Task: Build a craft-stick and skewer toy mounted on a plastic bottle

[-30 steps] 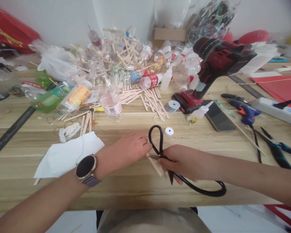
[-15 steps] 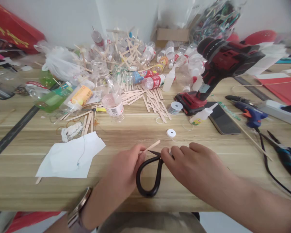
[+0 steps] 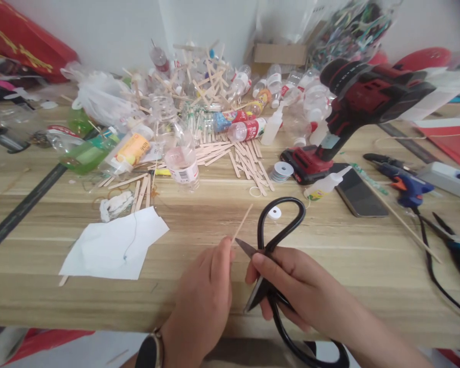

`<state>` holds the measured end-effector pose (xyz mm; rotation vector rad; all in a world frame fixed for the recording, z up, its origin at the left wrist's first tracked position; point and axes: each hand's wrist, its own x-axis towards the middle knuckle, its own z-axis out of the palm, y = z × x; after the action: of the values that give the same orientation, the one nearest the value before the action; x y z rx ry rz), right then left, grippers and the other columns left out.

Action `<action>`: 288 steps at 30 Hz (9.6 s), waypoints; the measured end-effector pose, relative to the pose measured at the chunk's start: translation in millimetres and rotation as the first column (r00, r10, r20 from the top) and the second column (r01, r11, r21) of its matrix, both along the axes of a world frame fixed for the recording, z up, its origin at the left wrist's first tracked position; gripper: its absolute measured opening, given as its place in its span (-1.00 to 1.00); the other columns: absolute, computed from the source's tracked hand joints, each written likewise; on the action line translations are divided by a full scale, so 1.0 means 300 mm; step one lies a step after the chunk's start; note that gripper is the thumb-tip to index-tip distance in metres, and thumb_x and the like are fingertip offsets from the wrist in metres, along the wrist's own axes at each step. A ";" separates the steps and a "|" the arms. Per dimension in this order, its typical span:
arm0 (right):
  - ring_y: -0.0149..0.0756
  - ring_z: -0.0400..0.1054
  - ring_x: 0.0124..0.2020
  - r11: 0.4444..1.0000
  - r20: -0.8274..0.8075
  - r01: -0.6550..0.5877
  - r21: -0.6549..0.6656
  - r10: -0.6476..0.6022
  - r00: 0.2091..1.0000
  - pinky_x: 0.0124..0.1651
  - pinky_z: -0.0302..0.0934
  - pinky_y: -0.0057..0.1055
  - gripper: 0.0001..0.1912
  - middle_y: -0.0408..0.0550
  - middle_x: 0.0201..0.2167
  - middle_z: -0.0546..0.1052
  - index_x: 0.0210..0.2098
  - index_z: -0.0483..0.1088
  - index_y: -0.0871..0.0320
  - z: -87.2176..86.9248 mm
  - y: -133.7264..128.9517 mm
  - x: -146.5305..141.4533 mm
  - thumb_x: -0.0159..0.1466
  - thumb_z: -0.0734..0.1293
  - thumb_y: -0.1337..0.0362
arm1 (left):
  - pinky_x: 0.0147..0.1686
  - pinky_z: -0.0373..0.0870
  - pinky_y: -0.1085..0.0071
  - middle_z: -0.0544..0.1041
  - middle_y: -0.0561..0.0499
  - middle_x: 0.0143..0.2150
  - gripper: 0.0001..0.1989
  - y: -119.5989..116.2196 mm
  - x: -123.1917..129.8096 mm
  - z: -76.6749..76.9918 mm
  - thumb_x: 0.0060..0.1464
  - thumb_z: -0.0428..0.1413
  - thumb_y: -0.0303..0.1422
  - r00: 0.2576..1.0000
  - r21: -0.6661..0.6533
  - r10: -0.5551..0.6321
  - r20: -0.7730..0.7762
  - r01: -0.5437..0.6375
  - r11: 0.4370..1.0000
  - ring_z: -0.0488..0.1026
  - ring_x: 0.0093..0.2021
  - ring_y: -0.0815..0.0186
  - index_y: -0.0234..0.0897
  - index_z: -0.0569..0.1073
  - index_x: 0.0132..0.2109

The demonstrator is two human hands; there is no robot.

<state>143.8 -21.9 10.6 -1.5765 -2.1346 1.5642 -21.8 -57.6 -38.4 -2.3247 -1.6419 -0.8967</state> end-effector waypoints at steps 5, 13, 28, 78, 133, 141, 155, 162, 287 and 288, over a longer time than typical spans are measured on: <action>-0.35 0.32 -0.67 0.555 0.246 -0.215 0.804 0.018 0.969 -0.56 0.04 -0.40 -0.61 -0.03 -0.59 0.54 -0.34 0.51 0.22 -0.065 -0.001 0.037 0.41 0.09 0.35 | -0.45 0.49 0.39 0.63 -0.08 -0.32 -0.72 -0.004 -0.001 0.021 0.33 -0.22 -0.54 0.997 -0.016 0.022 -0.070 -0.023 1.000 0.59 -0.40 0.25 -0.34 0.28 0.07; -0.45 0.12 -0.83 0.998 -0.159 0.016 0.056 -0.007 0.987 -0.77 -0.05 -0.52 -0.39 -0.15 -0.69 0.52 -0.35 0.42 0.16 -0.065 -0.010 0.016 0.47 -0.11 0.02 | -0.48 0.46 0.39 0.62 -0.08 -0.37 -0.70 -0.007 0.001 0.030 0.33 -0.24 -0.57 0.995 0.017 -0.003 -0.102 0.005 1.000 0.59 -0.42 0.24 -0.42 0.26 0.10; -0.52 0.01 -0.86 0.975 -0.373 0.140 -0.174 -0.196 0.907 -0.79 -0.14 -0.56 -0.33 -0.13 -0.70 0.48 -0.34 0.40 0.18 -0.100 -0.064 0.013 0.41 -0.07 -0.18 | -0.43 0.46 0.37 0.63 -0.07 -0.35 -0.70 0.003 -0.002 0.046 0.35 -0.21 -0.53 0.994 0.067 -0.082 -0.074 0.087 0.994 0.59 -0.40 0.24 -0.43 0.30 0.12; -0.44 0.24 -0.78 0.969 -0.213 0.129 0.212 -0.083 0.973 -0.71 0.05 -0.51 -0.40 -0.16 -0.69 0.51 -0.40 0.47 0.13 -0.091 -0.080 0.015 0.46 0.00 -0.06 | -0.32 0.55 0.39 0.60 -0.06 -0.29 -0.81 -0.028 0.033 0.061 0.32 -0.12 -0.50 0.981 -0.086 0.039 0.193 -0.023 0.996 0.59 -0.28 0.26 -0.29 0.34 -0.02; -0.45 0.39 -0.71 0.725 -0.132 0.142 0.674 -0.071 0.989 -0.60 0.17 -0.54 -0.45 -0.21 -0.70 0.53 -0.54 0.46 0.11 -0.112 -0.008 0.041 0.48 0.07 0.17 | -0.60 0.06 0.44 0.12 0.18 -0.65 -0.56 0.006 0.011 0.135 0.31 -0.21 -0.10 0.838 -0.725 0.302 0.454 0.150 0.673 0.15 -0.64 0.33 -0.20 0.45 -0.29; -0.43 0.32 -0.77 0.773 -0.106 0.137 0.619 -0.091 0.990 -0.68 0.04 -0.50 -0.38 -0.15 -0.74 0.48 -0.64 0.38 0.11 -0.123 0.003 0.036 0.46 0.06 0.04 | -0.55 0.07 0.44 0.16 0.18 -0.63 -0.61 0.008 0.015 0.126 0.32 -0.19 -0.16 0.846 -0.703 0.247 0.473 0.193 0.684 0.18 -0.61 0.35 -0.19 0.34 -0.39; -0.40 0.28 -0.82 0.453 0.057 0.035 0.891 -0.186 0.981 -0.69 -0.08 -0.45 -0.28 -0.10 -0.81 0.41 -0.67 0.28 0.13 -0.133 0.015 0.020 0.48 -0.07 -0.04 | -0.54 0.06 0.44 0.15 0.18 -0.62 -0.62 0.012 0.022 0.111 0.33 -0.19 -0.18 0.833 -0.703 0.222 0.507 0.251 0.665 0.16 -0.60 0.36 -0.19 0.31 -0.40; -0.37 0.30 -0.79 0.422 0.112 -0.020 0.906 -0.194 0.975 -0.66 -0.07 -0.44 -0.29 -0.11 -0.80 0.40 -0.65 0.30 0.14 -0.136 0.022 0.034 0.50 -0.07 0.00 | -0.55 0.05 0.43 0.12 0.19 -0.64 -0.61 0.011 0.027 0.116 0.32 -0.20 -0.17 0.831 -0.715 0.235 0.504 0.249 0.653 0.14 -0.62 0.36 -0.19 0.32 -0.39; -0.42 0.23 -0.72 0.788 -0.159 0.223 0.573 -0.160 0.974 -0.64 0.01 -0.48 -0.41 -0.14 -0.75 0.39 -0.65 0.24 0.09 -0.029 -0.005 0.113 0.36 0.14 -0.15 | -0.42 0.08 0.40 0.18 0.15 -0.51 -0.61 0.040 0.037 0.128 0.34 -0.11 -0.08 0.411 -0.512 0.306 0.859 0.703 0.494 0.10 -0.48 0.37 -0.21 0.28 -0.37; -0.42 0.24 -0.72 0.749 -0.135 0.185 0.636 -0.127 0.983 -0.65 0.01 -0.47 -0.41 -0.14 -0.74 0.40 -0.65 0.26 0.09 -0.023 -0.004 0.120 0.38 0.13 -0.12 | -0.44 0.05 0.40 0.15 0.16 -0.53 -0.61 0.037 0.040 0.124 0.33 -0.08 -0.07 0.319 -0.459 0.347 0.882 0.747 0.480 0.06 -0.50 0.39 -0.22 0.28 -0.37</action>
<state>179.9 -23.0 3.6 -1.3548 -2.0898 0.6843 -9.8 -46.5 -1.1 -2.9115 -2.7082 -2.3916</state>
